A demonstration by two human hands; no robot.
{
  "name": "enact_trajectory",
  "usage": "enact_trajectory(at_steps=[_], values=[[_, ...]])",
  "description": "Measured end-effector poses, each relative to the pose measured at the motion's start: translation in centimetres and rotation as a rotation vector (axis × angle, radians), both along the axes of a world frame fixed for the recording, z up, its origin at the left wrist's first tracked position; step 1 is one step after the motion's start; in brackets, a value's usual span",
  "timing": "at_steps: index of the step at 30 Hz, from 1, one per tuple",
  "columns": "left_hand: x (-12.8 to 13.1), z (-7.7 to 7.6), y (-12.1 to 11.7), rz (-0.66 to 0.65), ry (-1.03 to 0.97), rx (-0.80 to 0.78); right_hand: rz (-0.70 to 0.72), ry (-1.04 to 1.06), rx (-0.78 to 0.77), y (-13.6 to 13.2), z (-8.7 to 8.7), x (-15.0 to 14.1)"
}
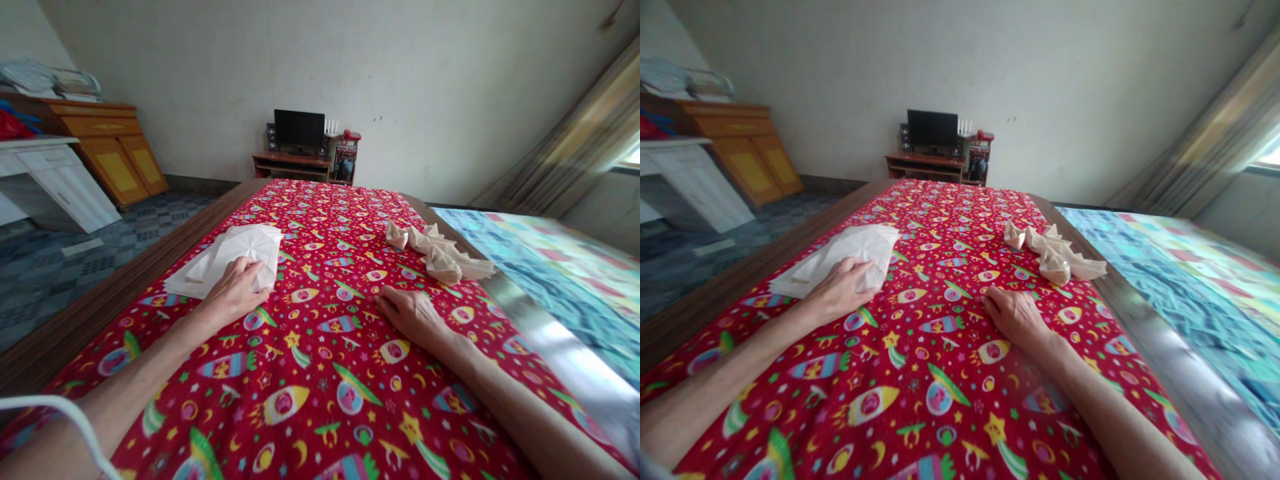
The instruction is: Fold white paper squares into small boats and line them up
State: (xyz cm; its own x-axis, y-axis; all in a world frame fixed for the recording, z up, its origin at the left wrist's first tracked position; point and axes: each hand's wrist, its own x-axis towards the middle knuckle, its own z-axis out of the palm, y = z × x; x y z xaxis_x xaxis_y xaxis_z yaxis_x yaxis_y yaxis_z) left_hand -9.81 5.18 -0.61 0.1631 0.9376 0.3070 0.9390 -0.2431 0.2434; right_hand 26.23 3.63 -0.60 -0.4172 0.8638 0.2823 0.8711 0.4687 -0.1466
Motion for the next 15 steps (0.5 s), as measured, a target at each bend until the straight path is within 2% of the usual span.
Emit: enact_trajectory(at_steps=[6,11,13,15], values=[[0.0,0.6,-0.3,-0.002,0.036,-0.026,-0.007,0.004,0.003,0.0,-0.1,0.0],[0.2,0.9,-0.4,0.035,0.146,-0.009,-0.003,-0.009,0.009,0.1,-0.2,0.1],[0.2,1.1,-0.4,0.006,0.161,0.007,0.001,-0.008,0.008,0.1,-0.2,0.2],[0.1,1.3,-0.4,-0.046,0.074,0.003,0.006,-0.006,0.006,0.1,-0.2,0.2]])
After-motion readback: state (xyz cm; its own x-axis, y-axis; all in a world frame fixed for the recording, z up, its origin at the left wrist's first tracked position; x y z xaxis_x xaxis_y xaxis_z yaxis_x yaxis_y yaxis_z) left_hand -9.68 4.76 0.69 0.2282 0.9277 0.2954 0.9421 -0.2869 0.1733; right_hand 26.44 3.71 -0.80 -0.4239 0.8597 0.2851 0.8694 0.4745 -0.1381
